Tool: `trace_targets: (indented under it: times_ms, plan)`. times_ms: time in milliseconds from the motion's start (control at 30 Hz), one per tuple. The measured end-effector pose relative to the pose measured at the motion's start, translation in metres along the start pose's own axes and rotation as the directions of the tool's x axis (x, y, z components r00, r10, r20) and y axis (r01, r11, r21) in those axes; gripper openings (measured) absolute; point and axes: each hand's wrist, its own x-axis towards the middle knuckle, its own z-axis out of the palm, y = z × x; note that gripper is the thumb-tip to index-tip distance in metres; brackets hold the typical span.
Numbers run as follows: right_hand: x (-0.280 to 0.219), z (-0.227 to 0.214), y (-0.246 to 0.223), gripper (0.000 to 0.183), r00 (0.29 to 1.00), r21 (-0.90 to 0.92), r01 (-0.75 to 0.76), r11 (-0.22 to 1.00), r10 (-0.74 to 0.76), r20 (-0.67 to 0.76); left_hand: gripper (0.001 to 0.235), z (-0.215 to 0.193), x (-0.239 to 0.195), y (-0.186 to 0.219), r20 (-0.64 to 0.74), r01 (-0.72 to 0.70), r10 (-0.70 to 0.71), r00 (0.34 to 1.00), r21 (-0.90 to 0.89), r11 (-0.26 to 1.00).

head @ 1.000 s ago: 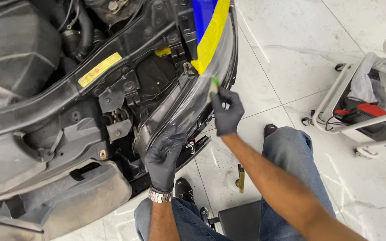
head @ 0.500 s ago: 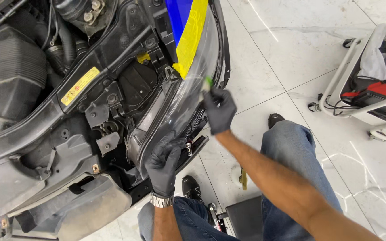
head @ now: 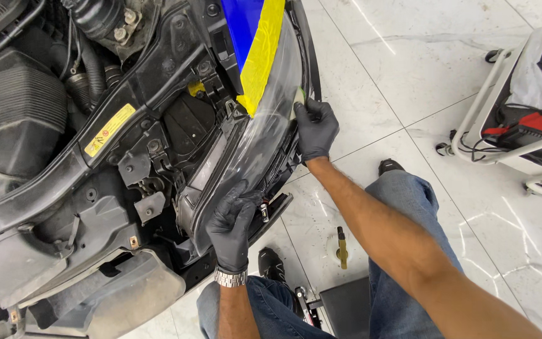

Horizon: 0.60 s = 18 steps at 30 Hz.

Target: The person applies a liquid from a small bottle to a car headlight and then rubs the surface with a green applicator pad. The person repeatedly wipes the headlight lens in circular and back-and-forth motions.

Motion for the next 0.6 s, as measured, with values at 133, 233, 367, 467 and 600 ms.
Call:
trace_targets:
  times_ms: [133,233,367,467,600]
  plan:
    - [-0.036,-0.004,-0.063,0.026,0.983,0.032,0.150,0.988,-0.153,0.103,0.043,-0.002,-0.001,-0.005,0.008,-0.007,0.006,1.000,0.041,0.999]
    - [-0.017,0.001,-0.043,0.019,0.983,0.053,0.153,0.987,-0.157,0.095,0.045,0.002,0.001,0.000,0.012,-0.004,0.004,1.000,0.002,1.000]
    - [-0.021,0.002,-0.057,0.023,0.966,0.051,0.232,0.971,-0.236,0.102,0.047,0.005,0.004,0.006,0.040,-0.002,0.001,0.999,0.026,1.000]
    - [-0.013,0.004,-0.060,0.024,0.953,0.096,0.267,0.959,-0.278,0.123,0.046,0.007,0.001,0.005,0.027,-0.003,0.002,1.000,0.039,0.999]
    - [0.025,0.009,-0.026,0.019,0.992,0.070,0.112,0.991,-0.116,0.053,0.048,0.007,0.003,0.004,0.037,-0.025,0.023,0.999,0.049,0.998]
